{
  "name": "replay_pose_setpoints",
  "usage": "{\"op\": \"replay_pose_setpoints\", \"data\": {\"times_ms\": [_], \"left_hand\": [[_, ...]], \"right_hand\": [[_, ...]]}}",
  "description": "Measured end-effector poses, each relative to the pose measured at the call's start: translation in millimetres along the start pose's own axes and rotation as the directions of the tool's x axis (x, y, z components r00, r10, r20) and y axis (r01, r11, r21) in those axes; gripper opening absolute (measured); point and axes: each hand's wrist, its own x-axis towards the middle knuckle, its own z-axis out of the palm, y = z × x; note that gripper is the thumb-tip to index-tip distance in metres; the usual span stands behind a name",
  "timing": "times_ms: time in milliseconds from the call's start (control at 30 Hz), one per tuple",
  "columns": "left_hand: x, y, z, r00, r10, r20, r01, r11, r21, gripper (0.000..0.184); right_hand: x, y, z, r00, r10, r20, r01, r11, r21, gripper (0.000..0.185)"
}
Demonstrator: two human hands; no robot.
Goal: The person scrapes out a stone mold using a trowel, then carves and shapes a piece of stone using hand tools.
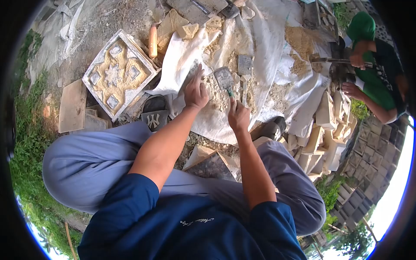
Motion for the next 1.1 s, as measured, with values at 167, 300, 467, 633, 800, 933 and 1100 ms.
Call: {"op": "replay_pose_setpoints", "data": {"times_ms": [167, 300, 467, 633, 800, 933, 1100], "left_hand": [[0, 2, -1, 0.996, -0.057, 0.067, 0.057, 0.998, -0.008, 0.066], [2, 4, -1, 0.997, -0.056, 0.062, 0.060, 0.997, -0.058, 0.066], [0, 1, -1, 0.998, -0.039, 0.054, 0.040, 0.999, -0.023, 0.065], [-1, 3, 0, 0.997, -0.046, 0.066, 0.047, 0.999, -0.011, 0.065], [1, 0, -1, 0.999, 0.002, 0.038, -0.002, 1.000, -0.002, 0.065], [1, -1, 1, 1.000, 0.030, 0.004, -0.030, 0.999, 0.019, 0.065], [0, 0, 0, 1.000, 0.002, 0.030, -0.002, 1.000, -0.002, 0.066]], "right_hand": [[7, 2, 8, 0.972, 0.135, 0.190, -0.069, 0.946, -0.318, 0.065], [20, -5, -11, 0.977, 0.112, 0.179, -0.047, 0.941, -0.334, 0.064], [12, -25, -26, 0.996, -0.039, 0.086, 0.050, 0.990, -0.132, 0.053], [15, -3, 14, 0.983, 0.018, 0.185, 0.030, 0.967, -0.252, 0.058], [26, -18, -18, 0.970, 0.073, 0.233, -0.008, 0.963, -0.269, 0.062], [14, -16, -21, 0.996, -0.015, 0.093, 0.026, 0.993, -0.116, 0.058], [2, 4, 4, 0.990, -0.002, 0.138, 0.032, 0.975, -0.219, 0.052]]}}
